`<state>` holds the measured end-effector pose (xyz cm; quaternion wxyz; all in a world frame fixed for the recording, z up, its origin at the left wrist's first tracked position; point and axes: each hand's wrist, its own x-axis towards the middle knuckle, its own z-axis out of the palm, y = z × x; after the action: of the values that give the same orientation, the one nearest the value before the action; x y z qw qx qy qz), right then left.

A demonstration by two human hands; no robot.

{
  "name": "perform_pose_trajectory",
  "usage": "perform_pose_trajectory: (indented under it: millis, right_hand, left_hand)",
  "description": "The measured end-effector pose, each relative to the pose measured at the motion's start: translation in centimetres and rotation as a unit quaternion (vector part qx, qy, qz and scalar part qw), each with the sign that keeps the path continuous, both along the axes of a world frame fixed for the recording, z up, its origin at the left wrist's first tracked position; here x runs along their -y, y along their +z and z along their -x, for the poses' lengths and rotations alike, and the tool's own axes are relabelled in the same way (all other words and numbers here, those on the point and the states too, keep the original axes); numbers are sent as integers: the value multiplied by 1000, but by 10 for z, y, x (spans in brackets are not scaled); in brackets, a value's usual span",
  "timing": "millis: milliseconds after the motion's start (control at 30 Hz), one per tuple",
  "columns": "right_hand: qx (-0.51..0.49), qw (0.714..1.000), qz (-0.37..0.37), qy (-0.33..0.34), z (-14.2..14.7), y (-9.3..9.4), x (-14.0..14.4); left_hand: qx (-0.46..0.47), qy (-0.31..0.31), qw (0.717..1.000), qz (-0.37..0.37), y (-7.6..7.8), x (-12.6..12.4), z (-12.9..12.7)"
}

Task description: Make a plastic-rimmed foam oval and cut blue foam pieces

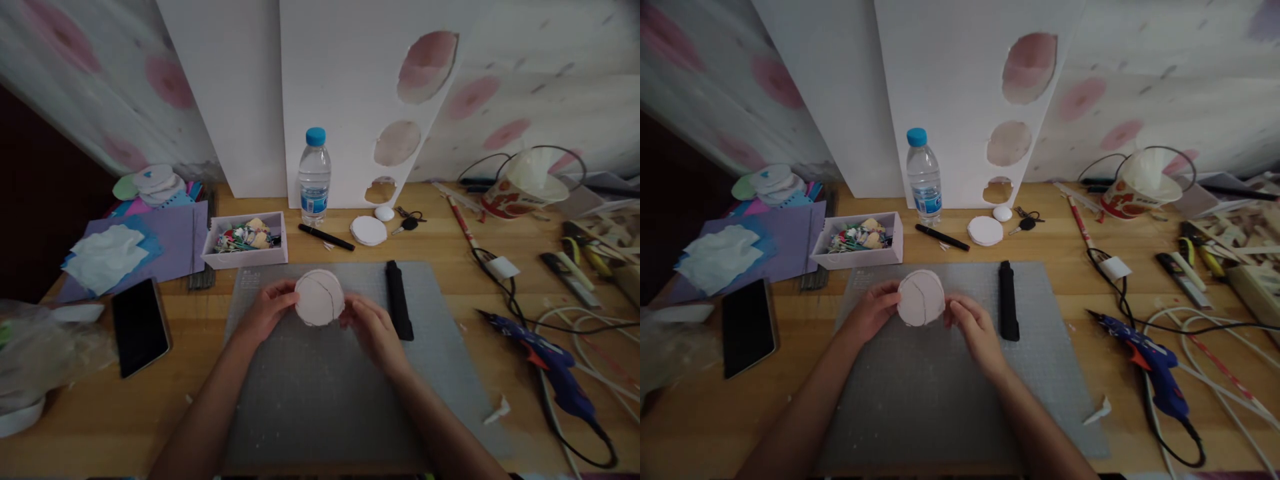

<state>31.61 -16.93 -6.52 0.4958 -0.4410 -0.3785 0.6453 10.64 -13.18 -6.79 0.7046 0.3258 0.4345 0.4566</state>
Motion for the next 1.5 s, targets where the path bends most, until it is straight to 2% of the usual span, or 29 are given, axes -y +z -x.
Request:
perform_pose_trajectory:
  millis: [367,1167,1500]
  right_hand:
    - [-52,996,65,28,-1,5,-2]
    - [-57,996,63,29,-2,1,-1]
    - [-60,995,76,37,-4,-2,0]
  left_hand:
    - [-47,-43,998,-15,-3,2,2]
    - [-52,-61,996,-29,-3,1,2]
    - [-52,-36,998,-16,-4,3,1]
